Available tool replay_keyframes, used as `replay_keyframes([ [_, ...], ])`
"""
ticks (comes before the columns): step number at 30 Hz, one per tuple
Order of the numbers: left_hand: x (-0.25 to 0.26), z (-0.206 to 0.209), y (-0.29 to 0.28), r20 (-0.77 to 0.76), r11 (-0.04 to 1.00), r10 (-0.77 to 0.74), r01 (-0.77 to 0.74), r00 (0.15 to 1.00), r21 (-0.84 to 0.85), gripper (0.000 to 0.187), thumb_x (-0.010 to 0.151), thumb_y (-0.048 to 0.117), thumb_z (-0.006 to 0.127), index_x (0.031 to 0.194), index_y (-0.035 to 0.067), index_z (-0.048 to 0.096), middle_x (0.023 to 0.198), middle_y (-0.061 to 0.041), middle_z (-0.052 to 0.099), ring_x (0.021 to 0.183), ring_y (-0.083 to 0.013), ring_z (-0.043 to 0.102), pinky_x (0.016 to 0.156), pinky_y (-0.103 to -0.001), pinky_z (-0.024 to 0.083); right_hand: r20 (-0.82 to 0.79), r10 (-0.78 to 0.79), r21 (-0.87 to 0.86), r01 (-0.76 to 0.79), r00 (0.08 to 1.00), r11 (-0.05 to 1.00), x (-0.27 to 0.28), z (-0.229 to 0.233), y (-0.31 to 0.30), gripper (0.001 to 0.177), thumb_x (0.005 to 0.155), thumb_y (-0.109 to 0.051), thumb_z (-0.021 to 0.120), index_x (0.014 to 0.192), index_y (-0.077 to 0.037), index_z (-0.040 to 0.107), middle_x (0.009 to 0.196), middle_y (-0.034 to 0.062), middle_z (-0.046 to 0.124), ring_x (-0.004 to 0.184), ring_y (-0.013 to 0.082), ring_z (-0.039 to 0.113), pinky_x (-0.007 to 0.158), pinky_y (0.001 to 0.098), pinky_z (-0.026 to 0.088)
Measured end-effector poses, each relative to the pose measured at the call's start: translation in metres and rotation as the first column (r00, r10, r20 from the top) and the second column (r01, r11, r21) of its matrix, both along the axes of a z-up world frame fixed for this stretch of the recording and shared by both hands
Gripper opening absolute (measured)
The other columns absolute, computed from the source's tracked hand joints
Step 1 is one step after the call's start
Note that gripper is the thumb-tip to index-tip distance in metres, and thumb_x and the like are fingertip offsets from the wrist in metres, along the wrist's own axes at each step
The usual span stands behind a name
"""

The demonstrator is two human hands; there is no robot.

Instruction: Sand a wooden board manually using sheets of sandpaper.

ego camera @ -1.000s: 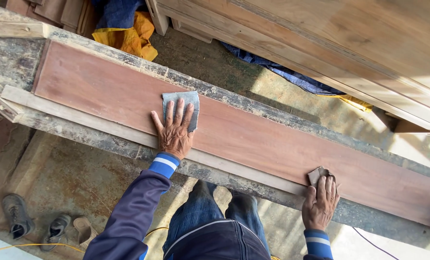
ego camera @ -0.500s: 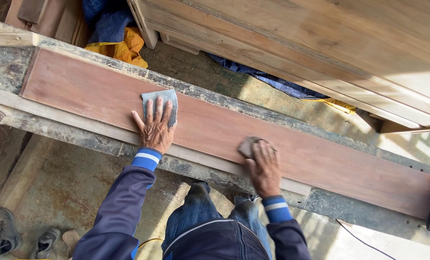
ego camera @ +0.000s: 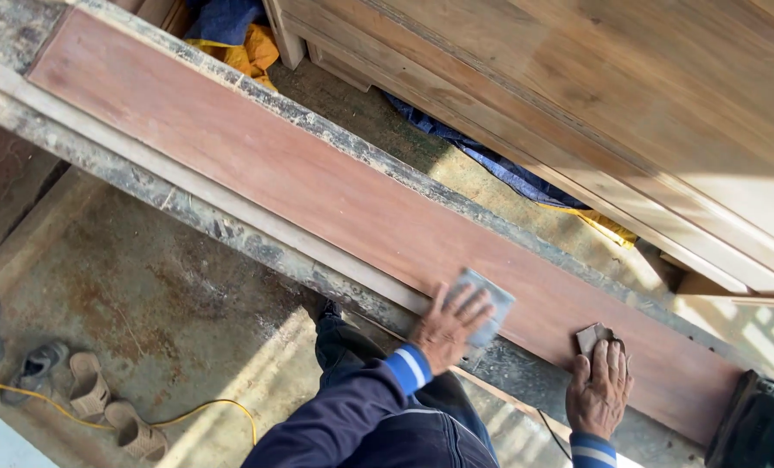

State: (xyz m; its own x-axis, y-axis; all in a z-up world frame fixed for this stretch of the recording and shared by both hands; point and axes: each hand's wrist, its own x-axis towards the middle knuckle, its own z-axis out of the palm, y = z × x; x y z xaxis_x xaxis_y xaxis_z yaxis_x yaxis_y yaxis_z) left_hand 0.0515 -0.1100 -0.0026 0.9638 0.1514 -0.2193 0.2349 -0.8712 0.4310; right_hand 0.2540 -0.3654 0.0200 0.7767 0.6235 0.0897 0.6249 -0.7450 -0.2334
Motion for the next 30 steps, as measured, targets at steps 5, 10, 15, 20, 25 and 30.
replay_keyframes([
  [5,-0.046,-0.041,0.118,0.205,0.653,0.658,-0.685,0.725,0.324,0.073,0.104,0.055,0.050,0.161,0.015,0.031,0.171,-0.017,0.026,0.159,-0.0353,0.022,0.130,-0.064,0.006,0.000,0.115,0.074,-0.115,0.993,0.991,0.013,0.003,-0.015,0.053,0.109,-0.037,0.048,0.151,-0.004,0.052,0.162,0.0212,0.045,0.156,0.0383,0.036,0.130,0.0512,0.024],
  [10,-0.001,0.006,0.075,0.361,0.528,0.689,-0.777,0.628,0.343,0.077,0.090,0.042,0.072,0.154,0.016,0.038,0.164,-0.016,0.032,0.152,-0.0377,0.027,0.117,-0.076,0.008,-0.035,0.105,0.100,-0.101,0.994,0.990,0.016,-0.004,-0.021,0.055,0.108,-0.038,0.049,0.152,-0.006,0.052,0.162,0.0208,0.045,0.155,0.0392,0.036,0.128,0.0534,0.023],
  [15,0.063,-0.005,-0.064,0.168,0.848,0.457,-0.485,0.874,0.216,0.092,0.088,0.048,0.070,0.162,0.020,0.022,0.173,-0.011,0.015,0.160,-0.0349,0.013,0.126,-0.068,0.004,-0.023,0.109,0.078,-0.107,0.994,0.991,0.021,-0.008,-0.024,0.056,0.107,-0.040,0.049,0.152,-0.006,0.052,0.162,0.0210,0.044,0.155,0.0395,0.034,0.127,0.0544,0.021],
  [20,0.044,-0.086,-0.025,0.456,0.674,0.413,-0.601,0.789,0.430,0.096,0.110,0.077,0.043,0.175,0.020,0.004,0.178,-0.010,-0.009,0.161,-0.0302,-0.004,0.127,-0.056,-0.001,-0.046,0.162,0.059,-0.160,0.986,0.985,0.031,-0.009,-0.029,0.058,0.105,-0.040,0.049,0.152,-0.006,0.051,0.162,0.0201,0.044,0.154,0.0379,0.035,0.127,0.0534,0.022],
  [25,-0.019,-0.011,0.127,0.248,0.575,0.673,-0.704,0.697,0.418,0.061,0.099,0.046,0.060,0.153,0.023,0.043,0.164,-0.015,0.033,0.150,-0.0375,0.028,0.116,-0.079,0.007,-0.046,0.161,0.091,-0.156,0.986,0.984,0.026,-0.005,-0.027,0.057,0.106,-0.039,0.049,0.152,-0.006,0.051,0.163,0.0198,0.044,0.154,0.0368,0.035,0.128,0.0525,0.021],
  [30,0.035,-0.002,0.060,0.378,0.488,0.741,-0.831,0.555,0.266,0.075,0.085,0.041,0.075,0.149,0.017,0.044,0.163,-0.019,0.035,0.150,-0.0410,0.031,0.117,-0.080,0.013,-0.048,0.153,0.099,-0.147,0.987,0.984,0.027,-0.008,-0.025,0.057,0.106,-0.039,0.050,0.152,-0.006,0.051,0.163,0.0190,0.044,0.155,0.0355,0.035,0.129,0.0526,0.021],
])
